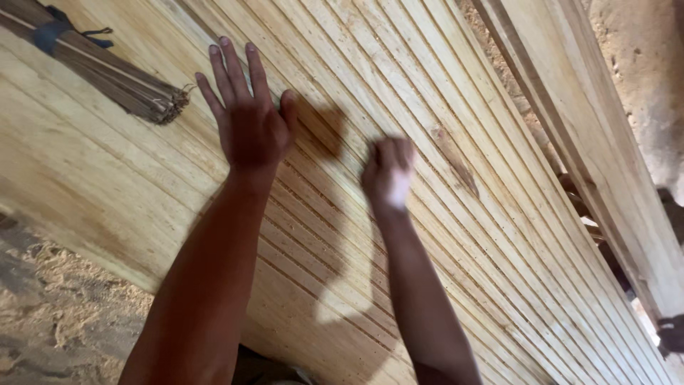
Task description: The person scrapes a large wooden surface with a small handheld tool, moving methodically along the grain to remove material. The person uses both hands to stabilize and guide the tool across the wood.
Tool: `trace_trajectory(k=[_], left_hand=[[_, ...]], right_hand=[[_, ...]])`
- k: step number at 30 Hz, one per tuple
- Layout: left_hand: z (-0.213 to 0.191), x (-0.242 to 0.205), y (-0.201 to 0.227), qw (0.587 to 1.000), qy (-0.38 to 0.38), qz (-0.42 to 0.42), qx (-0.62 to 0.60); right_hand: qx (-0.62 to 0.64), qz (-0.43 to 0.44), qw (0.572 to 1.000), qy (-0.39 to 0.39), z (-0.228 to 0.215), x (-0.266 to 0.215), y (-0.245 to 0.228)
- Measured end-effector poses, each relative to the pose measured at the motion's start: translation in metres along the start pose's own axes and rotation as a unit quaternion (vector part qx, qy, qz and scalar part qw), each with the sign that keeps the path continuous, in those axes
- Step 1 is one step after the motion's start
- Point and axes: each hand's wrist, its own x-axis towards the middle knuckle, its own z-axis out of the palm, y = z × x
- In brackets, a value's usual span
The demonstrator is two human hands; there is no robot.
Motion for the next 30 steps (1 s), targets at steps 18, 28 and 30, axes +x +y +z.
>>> trace_trajectory(k=[18,28,30], left_hand=[[-0.009,0.001,0.009,1.0,0.0,-0.003,0.003],[0.0,-0.001,0.002,1.0,0.017,-0.002,-0.021],[-0.003,0.0,0.002,1.0,0.01,-0.011,-0.025]], right_hand=[[0.039,0.019,0.999,-0.032,0.01,0.021,-0.011],[-0.009,-0.003,0.999,-0.043,-0.052,-0.024,0.022],[-0.022,0.024,0.998,-0.06,-0.088,-0.048,0.03]])
